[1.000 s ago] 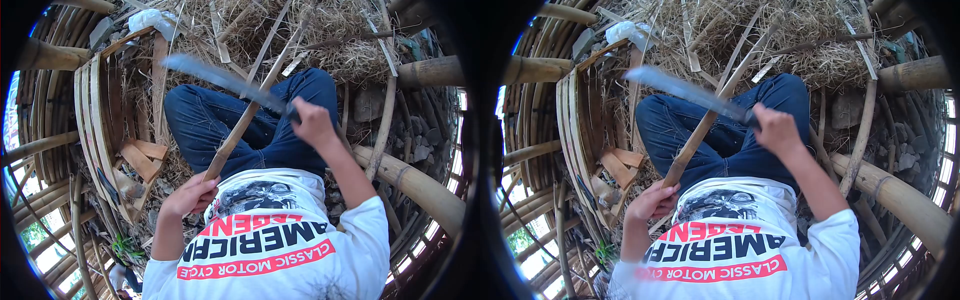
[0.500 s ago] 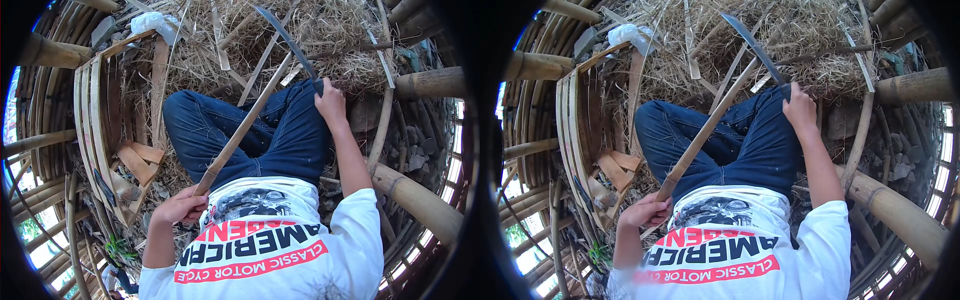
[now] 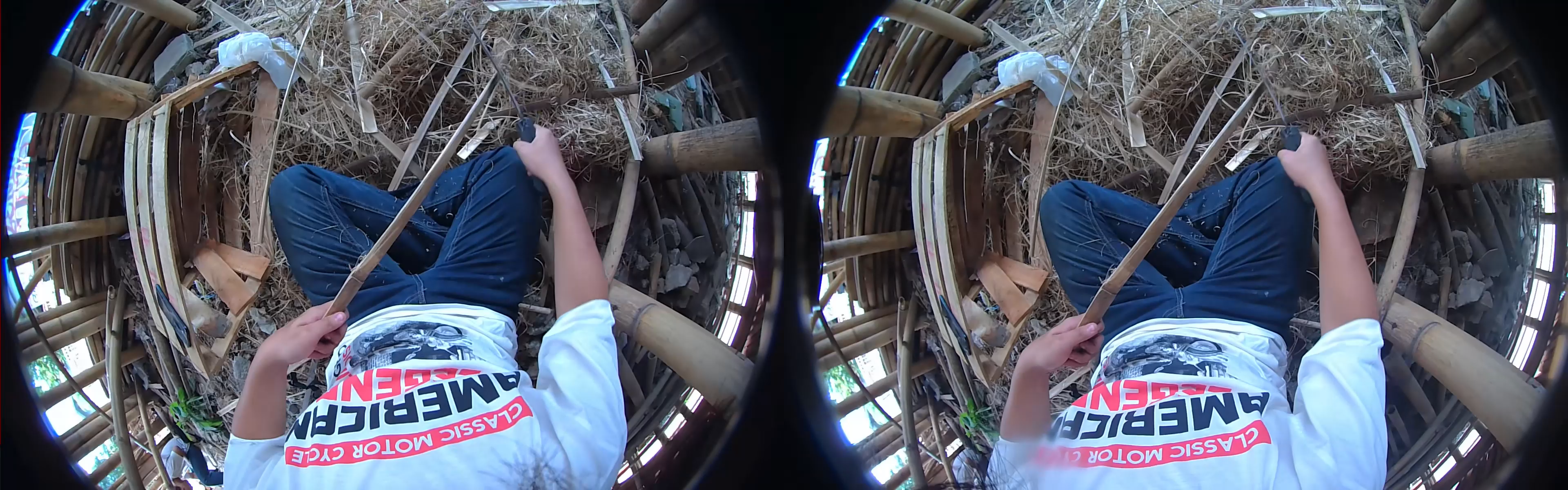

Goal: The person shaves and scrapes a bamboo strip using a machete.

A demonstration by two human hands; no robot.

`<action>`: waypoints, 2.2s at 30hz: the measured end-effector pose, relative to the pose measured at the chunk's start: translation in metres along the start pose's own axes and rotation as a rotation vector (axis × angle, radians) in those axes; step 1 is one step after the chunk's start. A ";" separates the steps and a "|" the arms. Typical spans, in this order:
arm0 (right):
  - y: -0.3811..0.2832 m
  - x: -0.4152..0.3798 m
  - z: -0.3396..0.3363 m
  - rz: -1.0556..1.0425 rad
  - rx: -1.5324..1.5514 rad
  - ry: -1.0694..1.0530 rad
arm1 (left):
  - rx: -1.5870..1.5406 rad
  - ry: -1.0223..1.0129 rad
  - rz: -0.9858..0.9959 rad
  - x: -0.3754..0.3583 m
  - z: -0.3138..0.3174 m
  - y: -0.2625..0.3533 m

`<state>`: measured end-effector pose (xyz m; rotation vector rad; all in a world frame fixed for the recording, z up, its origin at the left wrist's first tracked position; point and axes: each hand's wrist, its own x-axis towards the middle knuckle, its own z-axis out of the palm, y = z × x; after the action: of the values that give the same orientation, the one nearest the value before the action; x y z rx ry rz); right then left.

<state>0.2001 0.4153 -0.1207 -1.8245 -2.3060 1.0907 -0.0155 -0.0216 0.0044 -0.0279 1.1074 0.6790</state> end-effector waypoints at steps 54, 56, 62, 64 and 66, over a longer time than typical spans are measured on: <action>-0.024 -0.063 0.057 0.138 1.038 -0.259 | 1.082 0.662 0.262 0.011 -0.058 0.026; -0.026 -0.075 0.054 0.137 0.997 -0.298 | 1.049 0.648 0.294 0.003 -0.064 0.024; -0.015 -0.061 0.052 0.147 1.044 -0.283 | 1.067 0.634 0.221 0.005 -0.059 0.026; -0.028 -0.077 0.059 0.144 1.043 -0.305 | 1.064 0.650 0.211 0.006 -0.059 0.030; -0.029 -0.083 0.051 0.107 0.986 -0.381 | 1.038 0.649 0.222 0.003 -0.062 0.029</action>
<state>0.1815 0.3158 -0.1110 -1.3832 -1.2866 2.1898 -0.0802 -0.0183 -0.0183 0.8211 2.0053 0.2088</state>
